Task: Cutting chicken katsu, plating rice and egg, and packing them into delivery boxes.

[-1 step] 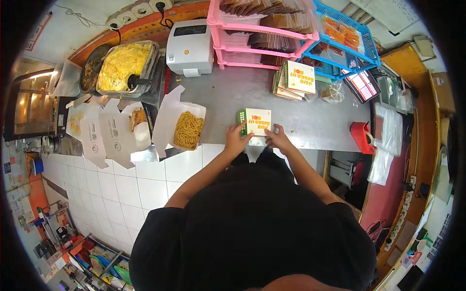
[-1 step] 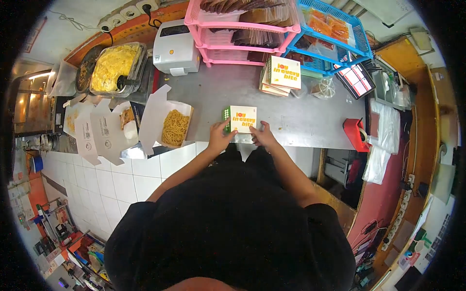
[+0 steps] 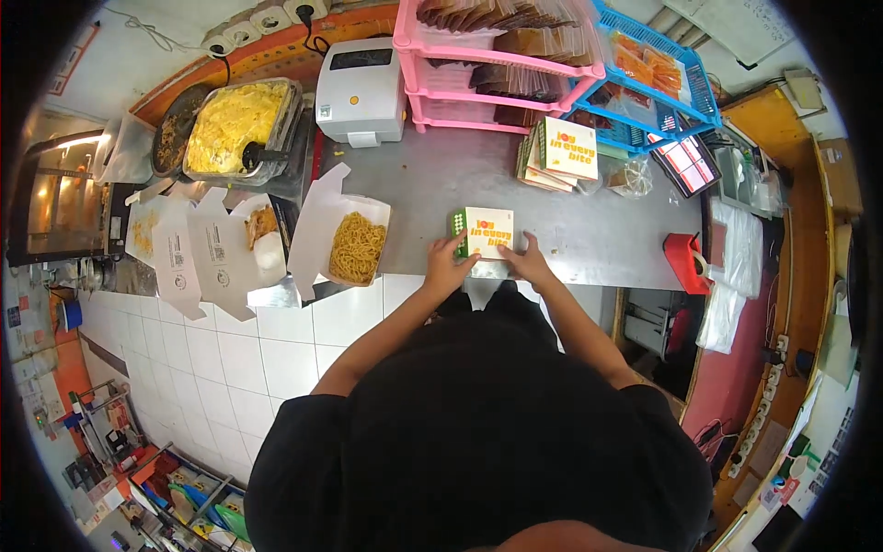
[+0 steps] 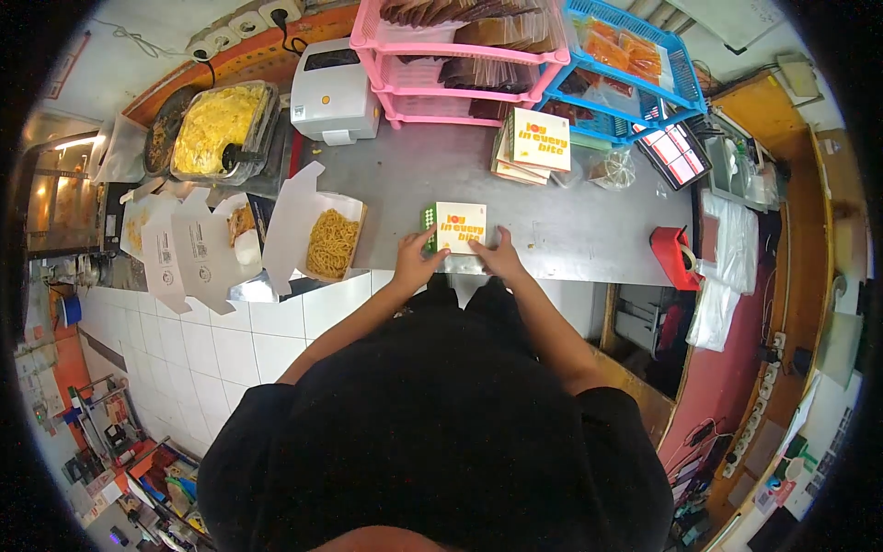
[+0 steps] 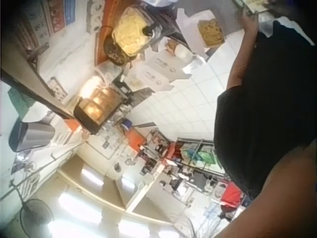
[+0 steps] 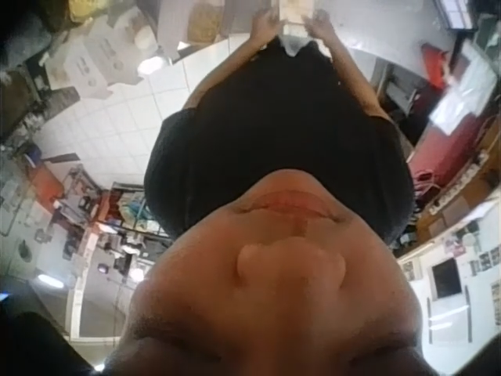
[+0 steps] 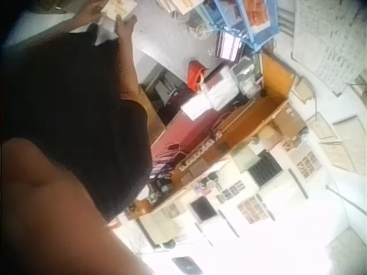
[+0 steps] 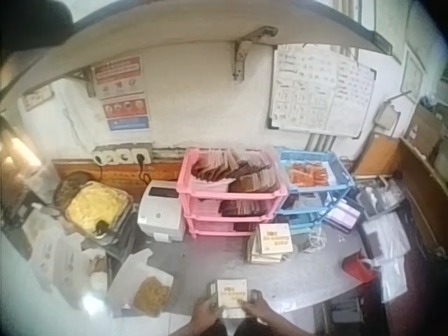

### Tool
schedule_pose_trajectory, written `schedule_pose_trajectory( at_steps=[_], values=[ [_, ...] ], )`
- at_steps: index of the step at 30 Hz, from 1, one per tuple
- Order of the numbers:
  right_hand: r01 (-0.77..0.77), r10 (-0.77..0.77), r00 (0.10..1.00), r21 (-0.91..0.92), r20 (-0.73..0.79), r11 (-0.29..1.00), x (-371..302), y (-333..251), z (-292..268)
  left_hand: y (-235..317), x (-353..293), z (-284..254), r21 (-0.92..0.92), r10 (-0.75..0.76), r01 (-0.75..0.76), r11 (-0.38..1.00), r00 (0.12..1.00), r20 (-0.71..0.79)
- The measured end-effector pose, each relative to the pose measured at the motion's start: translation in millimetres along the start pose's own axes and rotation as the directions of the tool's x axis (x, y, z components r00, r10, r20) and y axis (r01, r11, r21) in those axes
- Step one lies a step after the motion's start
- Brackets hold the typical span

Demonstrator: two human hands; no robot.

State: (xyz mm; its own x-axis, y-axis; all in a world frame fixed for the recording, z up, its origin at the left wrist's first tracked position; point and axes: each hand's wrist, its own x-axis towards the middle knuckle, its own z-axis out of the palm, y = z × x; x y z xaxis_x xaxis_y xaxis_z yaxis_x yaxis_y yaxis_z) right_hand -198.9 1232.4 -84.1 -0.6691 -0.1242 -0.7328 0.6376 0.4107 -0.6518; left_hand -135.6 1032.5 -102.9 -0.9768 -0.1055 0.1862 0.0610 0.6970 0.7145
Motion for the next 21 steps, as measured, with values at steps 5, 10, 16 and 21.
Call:
schedule_pose_trajectory(
  at_steps=[5,10,16,21],
  values=[
    [0.554,-0.682,0.703,-0.758,0.204,0.344,2.7,-33.0,9.0,-6.7,11.0,1.5,-0.487,-0.257,0.343,0.803,0.937,0.236],
    [0.529,-0.609,0.759,-0.762,0.229,0.373,7.1,-25.0,31.1,-19.9,7.3,16.1,-0.852,-0.462,0.49,0.184,0.808,0.365],
    [0.677,-0.791,0.556,-0.691,0.256,0.252,-21.2,9.8,36.0,-18.4,0.3,4.9,-0.215,-0.211,0.296,0.931,0.914,0.345],
    [0.85,-0.829,0.514,-0.259,0.221,0.459,-37.9,-4.4,-16.5,15.8,8.8,-10.8,-0.382,-0.359,0.578,0.721,0.784,0.507]
  ],
)
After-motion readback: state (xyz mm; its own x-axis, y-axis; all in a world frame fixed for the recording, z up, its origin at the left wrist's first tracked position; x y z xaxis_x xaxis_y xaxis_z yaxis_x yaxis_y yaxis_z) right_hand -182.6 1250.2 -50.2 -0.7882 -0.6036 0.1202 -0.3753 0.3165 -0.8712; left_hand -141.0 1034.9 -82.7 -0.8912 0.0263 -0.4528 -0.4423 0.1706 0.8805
